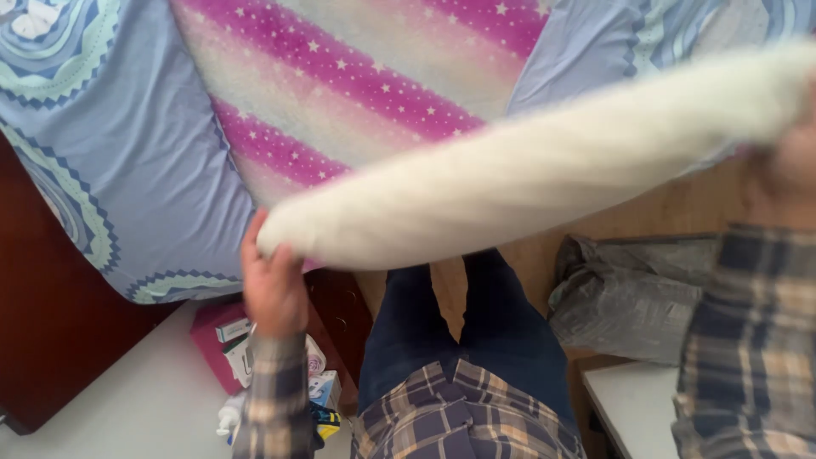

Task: The person removes a pillowcase from a pillow, folds it, and then puts the same pillowcase back onto the pillow before smoothing it out.

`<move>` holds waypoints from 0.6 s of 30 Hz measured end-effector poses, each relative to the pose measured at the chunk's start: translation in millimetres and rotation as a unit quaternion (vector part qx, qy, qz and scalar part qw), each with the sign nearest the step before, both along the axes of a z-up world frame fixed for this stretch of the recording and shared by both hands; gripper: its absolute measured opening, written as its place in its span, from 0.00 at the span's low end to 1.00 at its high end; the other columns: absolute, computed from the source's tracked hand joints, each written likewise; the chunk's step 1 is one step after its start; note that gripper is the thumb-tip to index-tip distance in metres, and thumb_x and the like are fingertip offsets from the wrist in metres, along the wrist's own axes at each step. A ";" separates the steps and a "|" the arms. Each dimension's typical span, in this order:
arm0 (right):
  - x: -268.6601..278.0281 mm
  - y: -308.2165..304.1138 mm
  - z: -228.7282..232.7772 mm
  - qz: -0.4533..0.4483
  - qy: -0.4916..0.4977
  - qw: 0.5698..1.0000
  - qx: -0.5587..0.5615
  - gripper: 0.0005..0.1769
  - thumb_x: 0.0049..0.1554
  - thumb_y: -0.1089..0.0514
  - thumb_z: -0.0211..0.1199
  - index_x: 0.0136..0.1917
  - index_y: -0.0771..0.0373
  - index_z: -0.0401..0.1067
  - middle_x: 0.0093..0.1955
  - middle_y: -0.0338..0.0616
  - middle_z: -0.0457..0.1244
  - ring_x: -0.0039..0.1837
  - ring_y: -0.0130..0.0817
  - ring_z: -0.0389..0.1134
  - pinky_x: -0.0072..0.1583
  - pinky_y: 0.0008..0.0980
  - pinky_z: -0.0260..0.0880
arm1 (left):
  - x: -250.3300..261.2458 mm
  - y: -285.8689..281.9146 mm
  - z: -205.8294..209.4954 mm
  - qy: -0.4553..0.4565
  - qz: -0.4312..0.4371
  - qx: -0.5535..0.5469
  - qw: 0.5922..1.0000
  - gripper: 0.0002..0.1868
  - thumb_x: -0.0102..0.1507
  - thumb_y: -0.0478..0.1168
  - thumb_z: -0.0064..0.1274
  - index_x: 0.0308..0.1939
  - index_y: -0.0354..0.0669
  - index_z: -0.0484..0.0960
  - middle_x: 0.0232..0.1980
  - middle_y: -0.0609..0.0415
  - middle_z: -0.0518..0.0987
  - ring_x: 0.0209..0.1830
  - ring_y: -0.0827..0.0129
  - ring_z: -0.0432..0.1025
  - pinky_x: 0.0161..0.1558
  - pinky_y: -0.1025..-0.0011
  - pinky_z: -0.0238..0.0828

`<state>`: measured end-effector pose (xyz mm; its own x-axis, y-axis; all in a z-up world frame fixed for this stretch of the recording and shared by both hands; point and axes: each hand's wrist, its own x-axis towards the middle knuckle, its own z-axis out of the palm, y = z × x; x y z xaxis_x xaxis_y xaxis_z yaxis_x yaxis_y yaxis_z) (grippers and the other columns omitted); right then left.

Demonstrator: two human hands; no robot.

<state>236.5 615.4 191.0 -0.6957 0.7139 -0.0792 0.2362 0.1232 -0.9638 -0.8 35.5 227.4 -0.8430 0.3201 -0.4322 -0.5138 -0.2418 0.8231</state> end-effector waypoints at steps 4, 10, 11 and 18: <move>-30.6 -66.0 -63.4 0.044 -0.008 0.999 0.019 0.21 0.74 0.68 0.60 0.77 0.65 0.59 0.76 0.44 0.58 0.78 0.35 0.60 0.77 0.36 0.64 | -7.6 -2.5 -89.1 0.050 -0.086 -0.183 0.978 0.39 0.69 0.41 0.51 0.80 0.40 0.49 0.72 0.42 0.66 0.72 0.53 0.64 0.70 0.58 0.64; -68.0 -182.2 -99.5 0.165 -0.282 0.909 0.260 0.36 0.68 0.52 0.64 0.82 0.67 0.57 0.84 0.68 0.47 0.84 0.64 0.41 0.79 0.57 0.39 | 0.6 3.3 -152.8 -0.104 -0.184 -0.340 0.916 0.48 0.65 0.48 0.60 0.81 0.41 0.48 0.79 0.40 0.59 0.77 0.50 0.57 0.70 0.57 0.61; -67.5 -195.5 -104.9 0.177 -0.307 0.886 0.299 0.35 0.69 0.49 0.63 0.82 0.66 0.59 0.85 0.70 0.45 0.85 0.67 0.36 0.80 0.60 0.34 | 1.4 8.1 -152.1 -0.159 -0.191 -0.350 0.903 0.52 0.63 0.50 0.62 0.82 0.43 0.46 0.79 0.38 0.57 0.77 0.49 0.56 0.69 0.56 0.61; -63.6 -220.5 -99.1 0.118 -0.359 0.901 0.213 0.31 0.61 0.51 0.64 0.74 0.65 0.65 0.82 0.61 0.48 0.85 0.65 0.39 0.81 0.63 0.35 | 6.8 -15.2 -198.2 -0.123 -0.250 -0.323 0.905 0.56 0.53 0.43 0.66 0.78 0.37 0.47 0.74 0.36 0.64 0.71 0.47 0.65 0.65 0.55 0.69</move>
